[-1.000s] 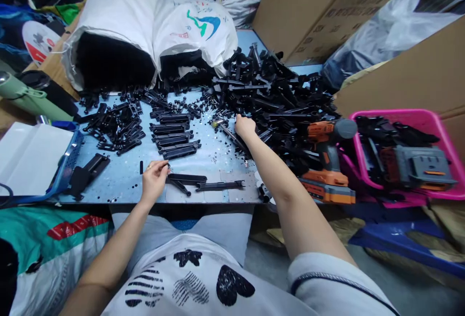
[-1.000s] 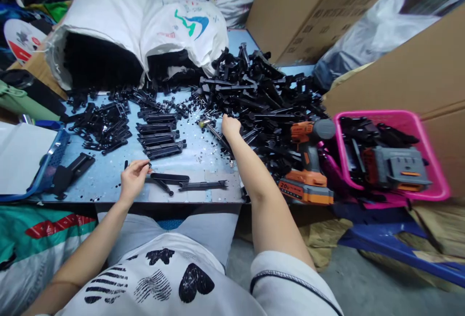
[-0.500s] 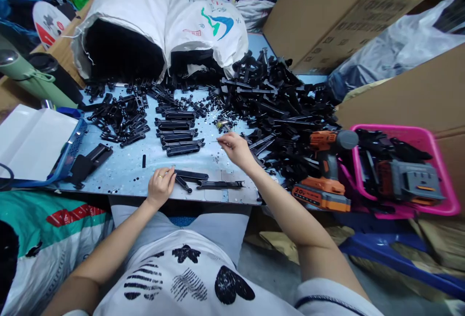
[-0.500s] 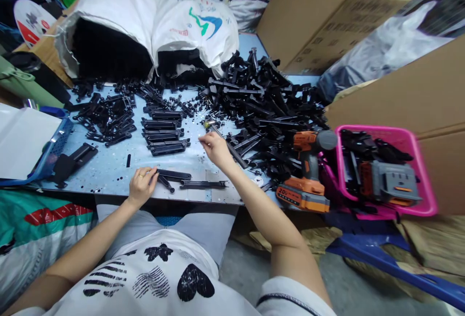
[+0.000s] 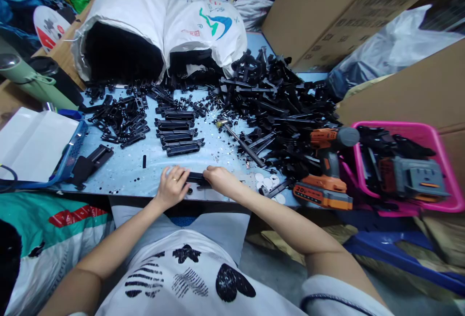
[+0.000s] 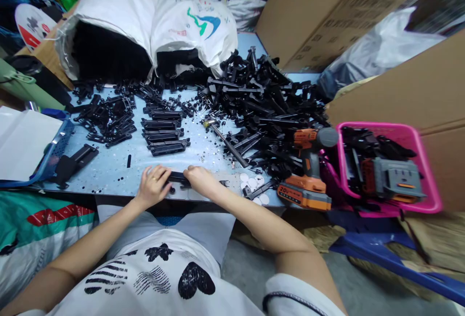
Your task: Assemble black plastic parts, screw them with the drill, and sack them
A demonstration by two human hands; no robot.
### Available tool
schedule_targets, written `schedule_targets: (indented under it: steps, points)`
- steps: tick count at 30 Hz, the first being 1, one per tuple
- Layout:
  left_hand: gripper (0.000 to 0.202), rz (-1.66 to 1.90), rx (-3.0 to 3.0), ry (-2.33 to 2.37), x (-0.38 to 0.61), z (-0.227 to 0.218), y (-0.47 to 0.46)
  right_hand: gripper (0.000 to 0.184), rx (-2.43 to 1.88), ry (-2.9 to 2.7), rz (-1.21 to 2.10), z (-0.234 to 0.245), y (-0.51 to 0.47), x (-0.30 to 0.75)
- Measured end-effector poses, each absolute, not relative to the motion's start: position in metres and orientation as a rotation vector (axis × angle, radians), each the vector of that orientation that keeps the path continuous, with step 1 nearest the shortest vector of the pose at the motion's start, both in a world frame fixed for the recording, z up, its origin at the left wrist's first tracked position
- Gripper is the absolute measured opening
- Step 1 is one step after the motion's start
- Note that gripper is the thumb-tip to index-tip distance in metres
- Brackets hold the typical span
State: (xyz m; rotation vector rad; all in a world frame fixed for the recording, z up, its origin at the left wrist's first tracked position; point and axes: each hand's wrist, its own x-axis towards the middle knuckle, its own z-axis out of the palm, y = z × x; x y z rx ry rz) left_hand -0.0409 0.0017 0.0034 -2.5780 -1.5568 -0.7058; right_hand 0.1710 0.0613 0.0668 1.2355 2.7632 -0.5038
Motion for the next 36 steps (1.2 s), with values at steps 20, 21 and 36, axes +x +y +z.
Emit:
schedule_targets:
  steps: [20,21,36]
  points:
    - [0.040,-0.167,-3.136,-1.398,-0.039,0.030,0.047,0.056,1.106,3.061,0.020,0.012,0.061,0.235]
    - [0.040,-0.202,-3.155,-1.448,-0.038,0.033,0.047,0.056,1.082,3.074,0.024,0.016,0.062,0.235]
    - [0.056,-0.225,-2.928,-1.789,-0.036,0.030,0.065,0.057,1.098,2.801,-0.269,0.054,0.056,0.214]
